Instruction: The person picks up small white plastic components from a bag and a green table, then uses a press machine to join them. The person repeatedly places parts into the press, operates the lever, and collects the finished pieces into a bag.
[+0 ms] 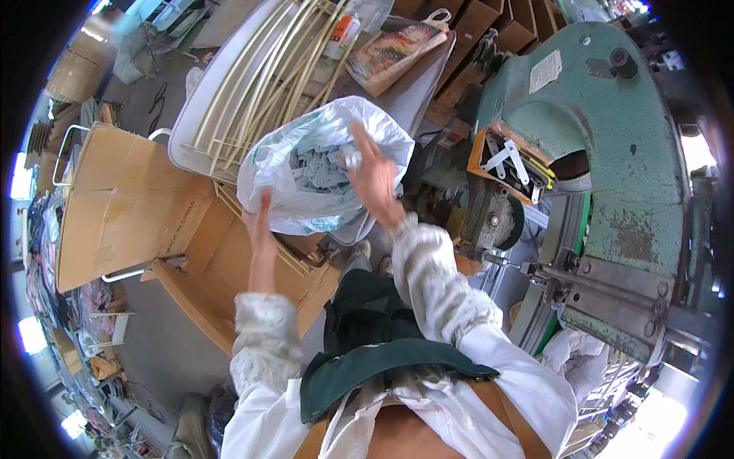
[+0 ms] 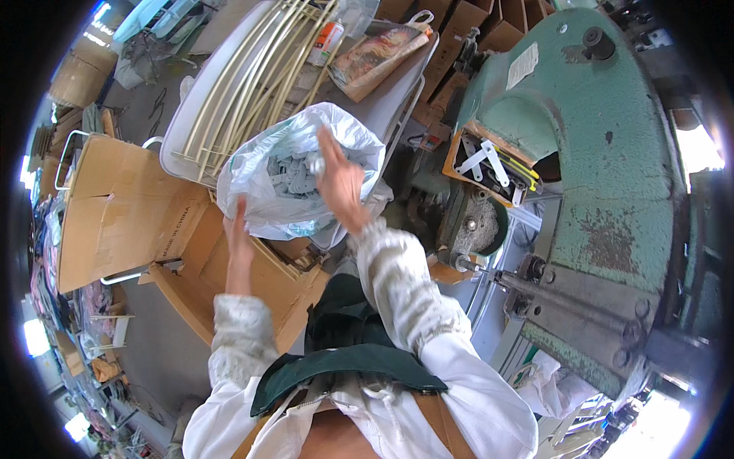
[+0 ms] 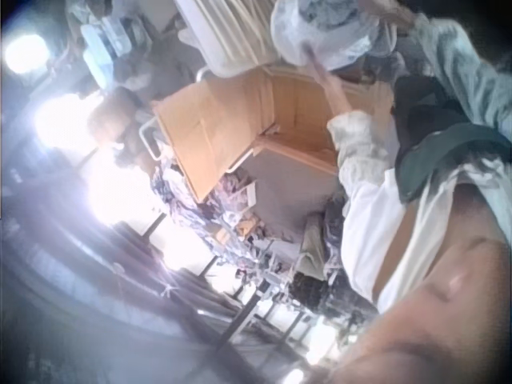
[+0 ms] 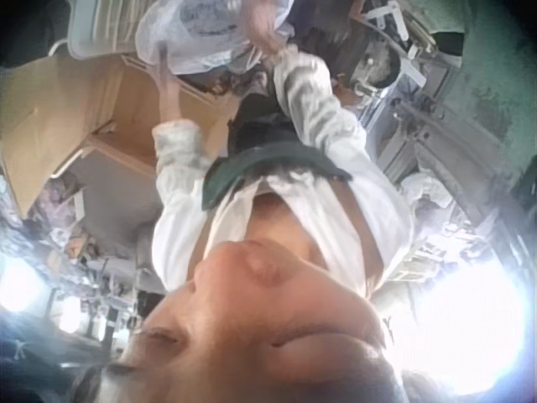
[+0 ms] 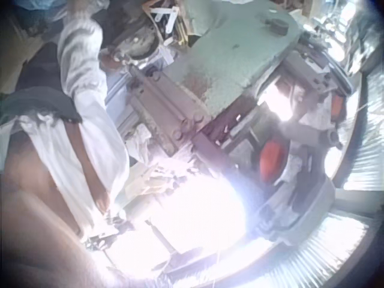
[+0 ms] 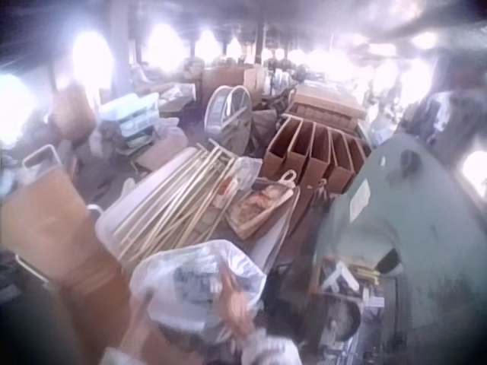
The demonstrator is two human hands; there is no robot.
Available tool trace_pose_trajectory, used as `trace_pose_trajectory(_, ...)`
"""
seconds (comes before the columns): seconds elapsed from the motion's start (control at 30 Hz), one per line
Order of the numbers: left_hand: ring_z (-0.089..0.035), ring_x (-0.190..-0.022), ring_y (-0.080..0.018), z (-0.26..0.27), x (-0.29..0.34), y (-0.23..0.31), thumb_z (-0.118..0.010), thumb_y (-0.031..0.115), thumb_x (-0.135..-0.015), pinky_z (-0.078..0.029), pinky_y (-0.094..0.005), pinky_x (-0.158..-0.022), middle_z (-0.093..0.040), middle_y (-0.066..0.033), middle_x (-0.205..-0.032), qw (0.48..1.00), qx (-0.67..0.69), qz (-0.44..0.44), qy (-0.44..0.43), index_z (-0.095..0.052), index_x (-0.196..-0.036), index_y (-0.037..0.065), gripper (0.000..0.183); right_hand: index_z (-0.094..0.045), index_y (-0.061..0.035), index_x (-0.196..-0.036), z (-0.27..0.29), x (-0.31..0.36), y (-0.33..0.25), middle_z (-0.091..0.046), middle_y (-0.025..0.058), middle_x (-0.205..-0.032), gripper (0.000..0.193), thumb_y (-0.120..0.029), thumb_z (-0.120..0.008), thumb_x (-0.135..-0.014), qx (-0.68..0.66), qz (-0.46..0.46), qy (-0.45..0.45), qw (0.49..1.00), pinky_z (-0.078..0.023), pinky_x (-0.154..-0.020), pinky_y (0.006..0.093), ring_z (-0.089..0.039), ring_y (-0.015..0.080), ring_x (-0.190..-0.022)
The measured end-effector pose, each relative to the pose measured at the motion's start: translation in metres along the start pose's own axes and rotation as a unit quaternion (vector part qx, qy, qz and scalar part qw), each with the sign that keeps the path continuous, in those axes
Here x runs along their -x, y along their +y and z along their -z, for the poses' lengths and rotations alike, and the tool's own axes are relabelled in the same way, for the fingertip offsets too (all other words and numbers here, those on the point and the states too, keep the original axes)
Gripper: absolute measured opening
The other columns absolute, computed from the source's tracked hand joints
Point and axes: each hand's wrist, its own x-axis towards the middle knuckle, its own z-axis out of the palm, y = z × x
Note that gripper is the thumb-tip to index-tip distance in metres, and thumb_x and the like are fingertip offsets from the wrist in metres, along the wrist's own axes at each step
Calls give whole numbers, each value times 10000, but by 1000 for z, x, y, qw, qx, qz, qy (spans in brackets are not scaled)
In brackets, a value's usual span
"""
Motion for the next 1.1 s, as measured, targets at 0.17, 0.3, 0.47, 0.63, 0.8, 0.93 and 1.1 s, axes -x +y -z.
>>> trace_pose_trajectory(0.17,-553,-1104,-260,-71,-49,-13,-723,424,-799,-424,-379,-963,-591,-105,-1217,991,84,102,26,-482,-1299,-8,704,-623,-68,-1055,-53,-93,47,-643,143,-1077,396,-276,-719,-732,261,54,-286,920,-500,-713,426,-640,340,-898)
trace_pose_trajectory(0.3,-581,-1069,-282,-11,-93,-68,-606,489,-867,-455,-412,-946,-588,-133,-1226,944,204,229,-122,-498,-1288,14,644,-675,-73,-873,-58,-129,103,-666,177,-859,314,-362,-700,-752,271,-4,-171,947,-498,-686,455,-639,376,-825)
trace_pose_trajectory(0.47,-547,-1120,-274,13,-58,-33,-628,504,-846,-427,-408,-967,-553,-148,-1255,965,-255,-7,68,-434,-1335,-3,730,-661,-86,-973,-15,-92,80,-661,177,-895,342,-338,-708,-746,201,-39,-87,975,-490,-708,462,-632,382,-850)
trace_pose_trajectory(0.63,-379,-1281,-321,-7,5,-36,-711,504,-773,-365,-404,-1014,-374,-171,-1418,971,90,222,28,-249,-1401,-82,976,-629,-113,-1049,25,-16,59,-669,142,-921,338,-216,-710,-738,252,-59,-145,955,-497,-717,451,-630,371,-863)
trace_pose_trajectory(0.8,-414,-1236,-346,-19,-16,-34,-682,331,-831,-329,-383,-1031,-442,-192,-1324,906,-324,-224,154,-390,-1317,-30,672,-650,-111,-1009,42,11,46,-671,139,-870,301,-146,-680,-712,211,-6,-147,966,-510,-694,438,-637,355,-803)
trace_pose_trajectory(0.93,-646,-893,-307,-104,25,31,-635,156,-841,-512,-387,-806,-653,-176,-927,846,-417,-290,-163,-610,-947,-4,194,-661,-53,-902,37,30,25,-670,125,-795,173,-136,-662,-750,88,-46,-108,989,-508,-642,378,-647,311,-698)
trace_pose_trajectory(1.1,-664,-891,-342,-112,-17,-9,-685,118,-758,-538,-418,-757,-660,-199,-954,638,-714,-182,-224,-590,-959,-20,262,-514,-61,-982,79,64,-17,-478,-21,-648,196,-180,-636,-884,-322,-376,-144,856,-312,-421,230,-393,51,-499)
